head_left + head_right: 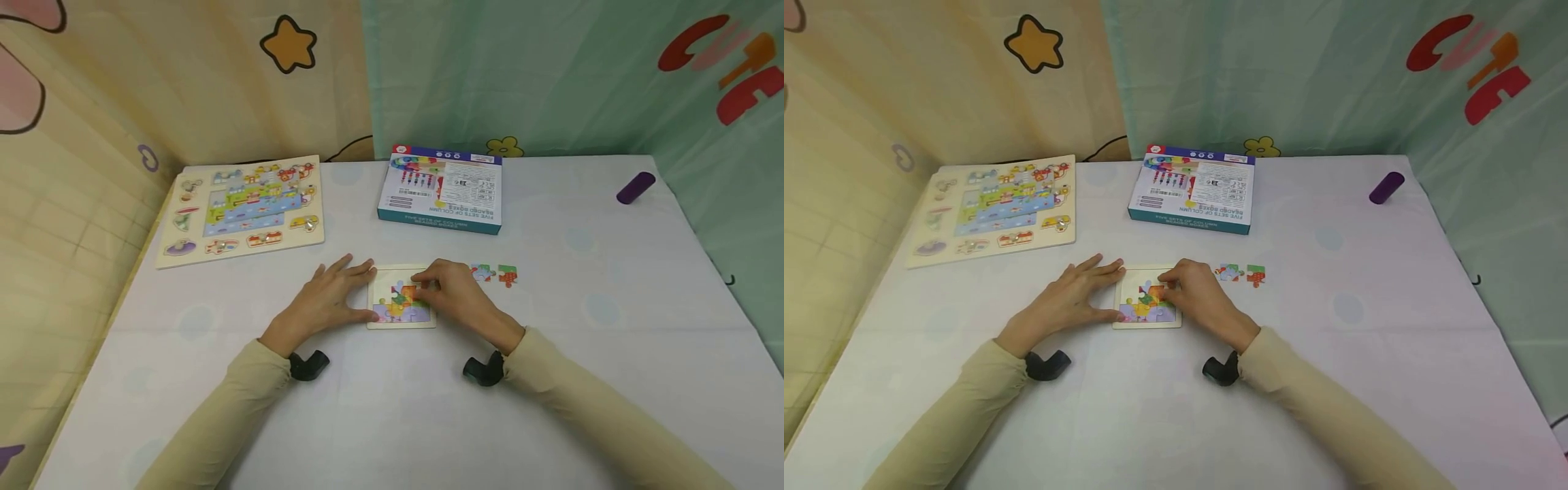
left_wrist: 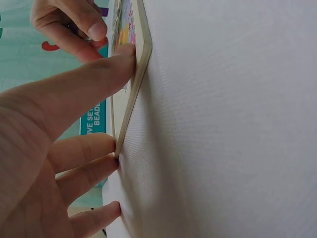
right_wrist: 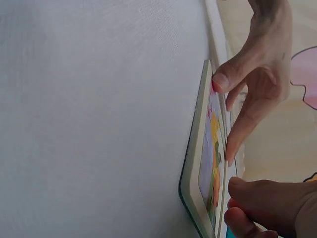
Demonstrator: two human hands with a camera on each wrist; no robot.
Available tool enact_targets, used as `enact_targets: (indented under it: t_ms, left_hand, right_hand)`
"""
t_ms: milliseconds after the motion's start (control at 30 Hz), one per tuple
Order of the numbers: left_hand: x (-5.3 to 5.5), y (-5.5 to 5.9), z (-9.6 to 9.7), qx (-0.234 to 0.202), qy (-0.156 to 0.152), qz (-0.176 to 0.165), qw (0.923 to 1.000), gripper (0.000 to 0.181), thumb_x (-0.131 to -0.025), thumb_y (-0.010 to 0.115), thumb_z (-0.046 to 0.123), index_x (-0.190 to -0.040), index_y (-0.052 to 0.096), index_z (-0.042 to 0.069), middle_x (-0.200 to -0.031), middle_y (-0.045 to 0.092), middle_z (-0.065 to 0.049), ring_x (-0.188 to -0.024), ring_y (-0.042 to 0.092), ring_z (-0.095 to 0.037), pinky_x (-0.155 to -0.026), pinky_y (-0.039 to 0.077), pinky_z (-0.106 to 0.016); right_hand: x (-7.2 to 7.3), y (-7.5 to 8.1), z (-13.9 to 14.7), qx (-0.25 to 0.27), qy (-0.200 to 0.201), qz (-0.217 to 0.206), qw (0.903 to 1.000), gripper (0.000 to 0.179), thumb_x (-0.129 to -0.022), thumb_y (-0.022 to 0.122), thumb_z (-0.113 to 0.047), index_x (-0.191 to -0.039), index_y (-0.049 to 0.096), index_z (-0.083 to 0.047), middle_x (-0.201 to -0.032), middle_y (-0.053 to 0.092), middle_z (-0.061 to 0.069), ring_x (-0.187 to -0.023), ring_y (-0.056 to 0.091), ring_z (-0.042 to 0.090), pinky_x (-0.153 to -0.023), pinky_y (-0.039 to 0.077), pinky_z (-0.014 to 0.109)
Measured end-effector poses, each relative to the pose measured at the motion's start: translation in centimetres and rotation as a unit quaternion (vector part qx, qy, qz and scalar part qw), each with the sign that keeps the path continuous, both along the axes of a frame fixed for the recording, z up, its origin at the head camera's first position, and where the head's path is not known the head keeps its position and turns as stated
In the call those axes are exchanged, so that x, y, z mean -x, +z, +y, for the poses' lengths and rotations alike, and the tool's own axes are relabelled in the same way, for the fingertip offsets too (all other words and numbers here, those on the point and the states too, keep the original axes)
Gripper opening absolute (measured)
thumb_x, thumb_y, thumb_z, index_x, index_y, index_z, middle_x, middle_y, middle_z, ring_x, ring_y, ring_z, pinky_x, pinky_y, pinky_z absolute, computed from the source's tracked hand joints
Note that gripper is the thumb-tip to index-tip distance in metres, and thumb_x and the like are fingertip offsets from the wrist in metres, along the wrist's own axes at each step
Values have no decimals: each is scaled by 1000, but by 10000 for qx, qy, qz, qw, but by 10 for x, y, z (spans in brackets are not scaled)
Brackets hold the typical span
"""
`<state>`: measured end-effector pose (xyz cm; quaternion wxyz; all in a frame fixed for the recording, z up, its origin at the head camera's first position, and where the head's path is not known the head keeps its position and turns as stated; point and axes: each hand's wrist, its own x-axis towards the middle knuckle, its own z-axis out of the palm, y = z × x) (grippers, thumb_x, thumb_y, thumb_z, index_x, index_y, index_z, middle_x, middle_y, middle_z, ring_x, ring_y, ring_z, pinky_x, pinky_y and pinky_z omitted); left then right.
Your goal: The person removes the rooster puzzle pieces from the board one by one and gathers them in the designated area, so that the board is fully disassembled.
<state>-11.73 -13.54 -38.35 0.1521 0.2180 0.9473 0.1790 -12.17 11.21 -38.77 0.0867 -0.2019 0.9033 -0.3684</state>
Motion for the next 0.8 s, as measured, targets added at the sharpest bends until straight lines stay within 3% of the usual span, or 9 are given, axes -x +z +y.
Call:
enact_targets:
  t_ms: [267, 800]
  left_hand:
    - [1, 1, 1, 38, -4, -33, 10000, 86, -76, 82, 48, -146, 47, 11, -157, 35, -1, -149, 16, -34, -113, 13, -67]
    - [0, 0, -1, -45, -4, 22, 10000, 86, -76, 83, 47, -145, 49, 10, -156, 36, -1, -148, 17, -35, -112, 13, -68]
  right_hand:
    - [2, -3, -13, -188, 280, -191, 9992, 24, -88, 74, -12, -109, 75, -1, -94, 68, 5, -84, 61, 15, -72, 51, 28]
    - [3, -2, -19, -146, 54, -514, 9986, 16, -87, 75, -10, -101, 75, -3, -82, 64, 2, -71, 54, 15, -63, 45, 26]
